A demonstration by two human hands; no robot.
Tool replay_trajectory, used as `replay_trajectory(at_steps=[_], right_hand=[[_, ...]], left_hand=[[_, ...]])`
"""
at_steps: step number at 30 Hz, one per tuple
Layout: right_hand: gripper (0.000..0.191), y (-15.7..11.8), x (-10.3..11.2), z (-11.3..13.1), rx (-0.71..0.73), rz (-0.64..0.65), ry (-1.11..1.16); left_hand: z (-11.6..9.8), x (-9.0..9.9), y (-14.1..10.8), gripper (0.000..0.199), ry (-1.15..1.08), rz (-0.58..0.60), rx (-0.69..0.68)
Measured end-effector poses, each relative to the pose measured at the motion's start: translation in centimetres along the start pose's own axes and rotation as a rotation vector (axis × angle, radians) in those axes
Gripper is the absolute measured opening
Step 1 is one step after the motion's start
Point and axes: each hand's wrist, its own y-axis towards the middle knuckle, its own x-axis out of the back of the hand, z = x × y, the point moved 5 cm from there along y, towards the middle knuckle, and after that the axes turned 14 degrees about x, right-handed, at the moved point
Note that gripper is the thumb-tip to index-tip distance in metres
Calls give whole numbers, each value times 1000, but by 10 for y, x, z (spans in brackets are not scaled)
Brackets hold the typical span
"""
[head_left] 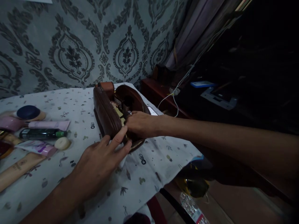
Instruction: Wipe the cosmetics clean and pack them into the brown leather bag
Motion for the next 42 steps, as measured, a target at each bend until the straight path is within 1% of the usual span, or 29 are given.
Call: replay_trajectory(at_steps=[5,11,14,16,18,21,24,28,31,33,34,37,38,40,42], right_hand=[[15,3,-1,3,17,35,-49],[12,-6,9,3,61,16,-90],[11,-12,13,5,115,37,-93],[14,-13,14,7,164,22,-83],[17,-11,12,7,195,-6,-65],[18,-6,7,3,179,-20,-24],[16,0,2,-1,155,-37,12],[16,7,-2,-5,178,-110,3],[16,9,-3,-8,168,-93,17],[16,3,1,-8,143,-91,50],[17,-3,5,-7,139,-116,75],[27,-30,20,5,170,-265,189],[29,-40,22,11,186,-296,237],[27,-57,17,20,148,-303,284],[21,-66,7,28,94,-312,217]], left_hand=[[-1,-2,0,76,20,22,21],[-1,0,-2,78,65,24,28],[0,0,-2,81,66,38,35],[0,-1,-2,82,53,49,41],[0,-2,-2,79,36,55,48],[1,-2,-2,76,28,49,65],[1,-2,-3,78,26,25,65],[1,-2,-3,79,3,32,44],[2,-2,-3,81,-1,37,44],[2,-1,-3,79,2,18,39],[1,-1,-3,77,0,6,34],[1,-1,-4,74,3,-3,30],[1,-1,-4,74,7,1,28],[1,-1,-3,74,6,7,20],[1,0,-3,72,-1,5,13]])
